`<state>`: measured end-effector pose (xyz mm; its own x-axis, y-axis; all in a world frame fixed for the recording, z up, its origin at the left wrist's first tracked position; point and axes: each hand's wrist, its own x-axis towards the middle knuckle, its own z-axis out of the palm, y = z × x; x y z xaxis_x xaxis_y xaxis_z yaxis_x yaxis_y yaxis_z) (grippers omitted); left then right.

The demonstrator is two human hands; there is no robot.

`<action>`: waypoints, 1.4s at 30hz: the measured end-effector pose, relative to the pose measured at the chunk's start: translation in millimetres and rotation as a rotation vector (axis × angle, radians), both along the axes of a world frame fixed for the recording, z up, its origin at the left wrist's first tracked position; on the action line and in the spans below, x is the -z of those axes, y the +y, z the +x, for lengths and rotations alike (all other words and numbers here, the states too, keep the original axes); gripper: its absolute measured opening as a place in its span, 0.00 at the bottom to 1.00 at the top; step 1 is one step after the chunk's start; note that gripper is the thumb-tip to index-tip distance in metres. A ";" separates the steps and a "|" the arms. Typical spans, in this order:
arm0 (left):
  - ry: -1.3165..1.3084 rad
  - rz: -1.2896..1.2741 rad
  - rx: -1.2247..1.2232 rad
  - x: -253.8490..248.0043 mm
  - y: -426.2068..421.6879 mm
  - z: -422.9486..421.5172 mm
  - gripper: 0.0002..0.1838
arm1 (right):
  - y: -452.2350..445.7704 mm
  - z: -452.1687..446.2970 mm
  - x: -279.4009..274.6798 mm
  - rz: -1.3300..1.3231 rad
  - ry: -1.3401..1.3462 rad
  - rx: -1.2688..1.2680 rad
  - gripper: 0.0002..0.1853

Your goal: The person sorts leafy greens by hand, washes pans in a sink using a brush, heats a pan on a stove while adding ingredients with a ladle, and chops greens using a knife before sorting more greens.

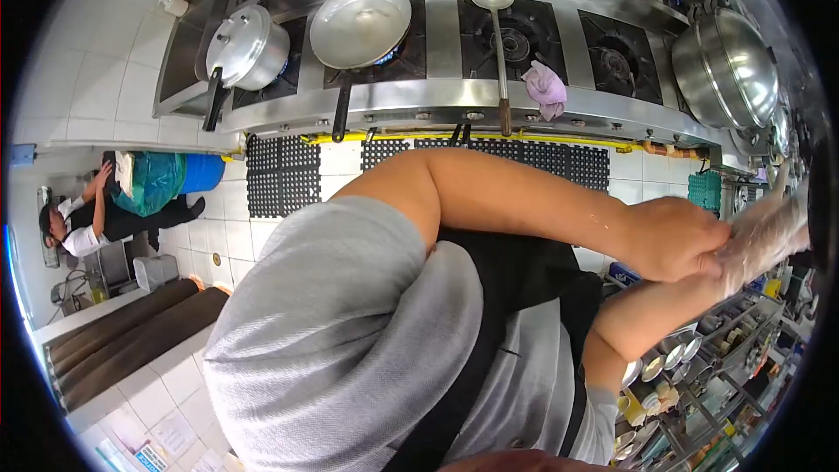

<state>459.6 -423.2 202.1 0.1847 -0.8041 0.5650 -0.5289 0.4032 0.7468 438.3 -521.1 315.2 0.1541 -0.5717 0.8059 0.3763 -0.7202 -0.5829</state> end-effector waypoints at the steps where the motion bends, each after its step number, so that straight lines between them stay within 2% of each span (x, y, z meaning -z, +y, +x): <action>1: -0.011 -0.037 -0.010 4.7 -3.1 6.9 0.20 | -2.4 16.2 -1.1 0.004 -0.006 0.013 0.33; 3: -0.105 0.027 -0.033 13.3 19.7 23.7 0.17 | -17.8 33.8 6.1 0.142 0.127 -0.158 0.27; 4: -0.191 0.076 -0.069 19.0 34.0 33.2 0.14 | -30.5 40.9 38.5 -0.027 0.133 -0.347 0.31; 5: -0.171 0.024 -0.001 36.8 44.0 50.3 0.14 | -38.1 60.1 66.2 -0.041 0.110 -0.381 0.32; 6: -0.153 -0.032 0.068 60.5 52.4 75.8 0.15 | -20.1 74.6 75.7 0.149 0.151 -0.362 0.35; 7: -0.014 0.069 0.223 77.1 65.8 105.4 0.19 | -17.9 78.1 99.1 0.047 0.210 -0.457 0.38; 8: 0.014 0.204 0.197 104.9 74.7 130.8 0.26 | -11.8 78.1 119.1 0.137 0.239 -0.415 0.31; 9: -0.082 0.315 0.093 150.7 77.8 157.5 0.28 | -13.5 71.0 143.5 0.215 0.254 -0.474 0.34; 10: -0.367 0.549 0.041 191.5 83.4 182.4 0.27 | -22.5 60.6 178.5 0.347 0.239 -0.559 0.38; 11: -0.717 0.784 0.058 226.1 88.7 202.6 0.21 | -19.4 47.6 196.7 0.546 0.289 -0.529 0.40; 12: -0.883 0.733 0.042 271.4 93.9 220.6 0.16 | -17.7 28.0 204.1 0.712 0.392 -0.566 0.40; 13: -0.911 0.578 0.021 303.5 98.6 237.1 0.10 | -15.7 12.2 203.3 0.696 0.483 -0.577 0.36; 14: -0.961 0.630 0.082 329.5 99.0 252.1 0.10 | -12.1 -3.7 200.2 0.680 0.587 -0.513 0.33; 15: -1.007 0.534 0.114 332.7 96.8 258.9 0.09 | -14.1 -19.4 195.1 0.656 0.693 -0.446 0.32; 16: -1.039 0.641 0.218 334.0 90.8 265.6 0.08 | -17.4 -37.7 187.5 0.547 0.764 -0.375 0.32; 17: -1.048 0.612 0.338 320.7 83.6 272.8 0.08 | -25.0 -58.9 182.0 0.674 0.850 -0.389 0.29; 18: -1.067 0.580 0.361 315.5 79.7 278.7 0.09 | -28.1 -78.2 190.6 0.894 0.706 -0.366 0.28; 19: -1.157 0.746 0.482 273.3 61.8 273.0 0.08 | -34.3 -94.7 187.7 0.919 0.695 -0.255 0.29; 20: -1.198 0.738 0.551 263.5 49.3 279.4 0.10 | -35.4 -107.4 156.5 1.097 0.752 -0.147 0.30; 22: -1.208 0.783 0.705 202.7 3.4 265.6 0.14 | -62.6 -146.0 204.7 0.807 0.580 0.061 0.34; 23: -1.245 0.748 0.737 169.3 -30.7 246.9 0.14 | -72.6 -166.7 203.3 0.810 0.548 0.108 0.34; 25: -1.163 0.737 0.862 99.8 -93.2 191.9 0.16 | -96.2 -213.0 200.8 0.961 0.654 0.399 0.32; 26: -1.198 0.718 0.878 66.7 -124.7 161.3 0.16 | -112.4 -239.7 214.1 0.950 0.612 0.484 0.31; 28: -1.086 0.680 0.874 8.2 -187.6 99.1 0.16 | -150.4 -296.5 240.3 1.024 0.412 0.660 0.33; 30: -1.003 0.516 0.771 -34.7 -253.5 45.7 0.16 | -196.7 -370.8 276.9 0.964 0.244 0.911 0.35; 32: -1.015 0.385 0.566 -64.0 -321.8 7.1 0.14 | -236.4 -428.3 262.2 1.149 0.041 1.079 0.36; 33: -0.928 0.389 0.472 -75.4 -352.4 -6.2 0.15 | -261.5 -465.5 276.4 1.162 0.025 1.083 0.36; 34: -0.843 0.393 0.383 -82.9 -383.4 -15.4 0.16 | -288.1 -505.6 300.1 1.029 0.210 1.418 0.36; 35: -0.696 0.286 0.353 -76.2 -417.2 -17.0 0.17 | -310.6 -537.9 317.7 0.869 0.412 1.734 0.36; 37: -0.433 0.086 0.298 -59.4 -480.0 -23.7 0.16 | -350.7 -583.6 327.8 0.962 0.404 1.670 0.34; 38: -0.600 -0.017 0.172 -63.7 -502.3 -38.4 0.16 | -359.2 -587.8 316.8 1.040 0.400 1.599 0.33; 39: -0.516 0.005 0.181 -64.6 -529.0 -44.9 0.17 | -362.0 -588.4 307.9 1.175 0.173 1.370 0.27; 40: -0.431 0.027 0.189 -68.0 -549.6 -59.1 0.19 | -365.6 -598.6 316.2 1.197 0.168 1.373 0.27; 42: -0.156 0.124 0.241 -83.2 -574.8 -83.3 0.23 | -370.8 -617.2 332.5 0.911 0.672 1.463 0.23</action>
